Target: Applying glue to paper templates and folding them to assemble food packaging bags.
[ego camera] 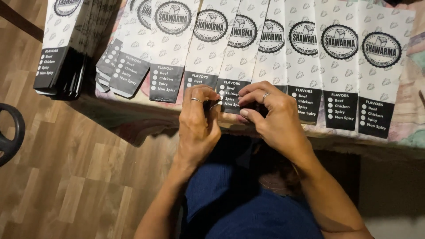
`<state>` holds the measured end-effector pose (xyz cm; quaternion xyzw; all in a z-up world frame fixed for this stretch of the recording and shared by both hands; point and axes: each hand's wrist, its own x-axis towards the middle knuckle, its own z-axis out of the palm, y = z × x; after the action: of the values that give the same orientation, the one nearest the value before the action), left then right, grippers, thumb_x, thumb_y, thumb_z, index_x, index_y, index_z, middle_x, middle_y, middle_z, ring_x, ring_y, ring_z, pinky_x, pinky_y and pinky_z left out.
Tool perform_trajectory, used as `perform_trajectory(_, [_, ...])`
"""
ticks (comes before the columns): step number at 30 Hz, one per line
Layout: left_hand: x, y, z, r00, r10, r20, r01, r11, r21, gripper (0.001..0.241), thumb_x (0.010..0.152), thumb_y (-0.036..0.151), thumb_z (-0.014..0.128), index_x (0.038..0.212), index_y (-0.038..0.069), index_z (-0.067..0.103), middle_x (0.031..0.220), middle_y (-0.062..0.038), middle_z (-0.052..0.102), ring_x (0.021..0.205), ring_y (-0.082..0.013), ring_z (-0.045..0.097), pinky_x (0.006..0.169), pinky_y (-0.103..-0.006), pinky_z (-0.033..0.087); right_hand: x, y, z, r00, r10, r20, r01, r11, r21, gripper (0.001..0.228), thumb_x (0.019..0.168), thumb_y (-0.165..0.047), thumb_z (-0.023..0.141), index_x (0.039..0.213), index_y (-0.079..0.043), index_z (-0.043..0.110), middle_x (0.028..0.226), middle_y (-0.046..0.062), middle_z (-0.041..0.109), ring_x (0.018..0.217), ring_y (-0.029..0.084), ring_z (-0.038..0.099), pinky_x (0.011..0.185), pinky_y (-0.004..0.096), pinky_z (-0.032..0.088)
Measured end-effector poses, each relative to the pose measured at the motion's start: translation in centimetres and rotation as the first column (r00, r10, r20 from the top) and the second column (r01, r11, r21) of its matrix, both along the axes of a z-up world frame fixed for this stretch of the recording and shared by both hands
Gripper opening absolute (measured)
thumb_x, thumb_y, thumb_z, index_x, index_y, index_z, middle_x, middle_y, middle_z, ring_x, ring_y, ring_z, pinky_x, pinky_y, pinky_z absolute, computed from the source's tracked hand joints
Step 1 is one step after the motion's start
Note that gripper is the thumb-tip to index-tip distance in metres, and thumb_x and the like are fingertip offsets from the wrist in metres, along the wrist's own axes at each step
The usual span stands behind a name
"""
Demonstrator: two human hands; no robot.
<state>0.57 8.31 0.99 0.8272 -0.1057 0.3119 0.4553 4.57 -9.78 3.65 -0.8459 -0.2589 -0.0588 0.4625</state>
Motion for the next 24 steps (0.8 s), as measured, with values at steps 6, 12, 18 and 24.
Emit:
perform_trajectory(6, [0.0, -1.2, -1.7, 0.985, 0.149, 0.086, -0.163, 0.968, 0.193, 0.039, 0.091, 0.023, 0.081, 0.112, 0.002, 0.057, 0.107, -0.012, 0.059, 0.109, -0.0330, 0.062, 0.106, -0.0460, 0.045, -0.1, 0.1, 0.1, 1.000, 0.002, 0.031, -0.001, 1.000, -0.015, 0.020, 0.080, 0.000, 0.083, 0.094, -0.011, 0.076, 0.104, 0.004, 0.074, 0.097, 0.031, 0.074, 0.084, 0.038, 0.055])
perform_trajectory(12, [0.0, -0.6, -1.5, 0.998, 0.053, -0.030, -0.054, 0.998, -0.034, 0.032, 0.091, 0.002, 0.074, 0.118, -0.002, 0.057, 0.099, -0.010, 0.061, 0.097, -0.0333, 0.071, 0.095, -0.0448, 0.053, -0.2, -0.2, 0.2, 0.999, 0.018, 0.035, -0.018, 1.000, -0.013, 0.020, 0.082, -0.001, 0.082, 0.098, -0.012, 0.075, 0.108, 0.005, 0.074, 0.099, 0.029, 0.074, 0.084, 0.037, 0.055])
perform_trajectory(18, [-0.1, -0.2, -1.7, 0.994, 0.035, 0.108, -0.030, 0.998, -0.048, 0.026, 0.091, -0.016, 0.058, 0.112, 0.000, 0.063, 0.097, -0.013, 0.068, 0.094, -0.0379, 0.070, 0.092, -0.0405, 0.055, -0.7, 0.0, -0.3, 0.989, 0.015, 0.147, -0.012, 1.000, -0.020, 0.021, 0.081, 0.002, 0.080, 0.098, -0.009, 0.074, 0.107, 0.004, 0.073, 0.097, 0.028, 0.074, 0.083, 0.036, 0.057])
perform_trajectory(24, [-2.7, 4.5, 1.4, 0.996, -0.022, 0.081, 0.019, 0.999, 0.037, 0.034, 0.083, -0.006, 0.079, 0.115, 0.002, 0.068, 0.122, -0.015, 0.067, 0.115, -0.0358, 0.068, 0.106, -0.0444, 0.052, -1.9, 0.3, 0.7, 0.957, -0.052, 0.285, 0.057, 0.998, -0.011, 0.029, 0.075, 0.016, 0.074, 0.098, -0.002, 0.073, 0.111, 0.013, 0.071, 0.103, 0.037, 0.071, 0.088, 0.043, 0.058])
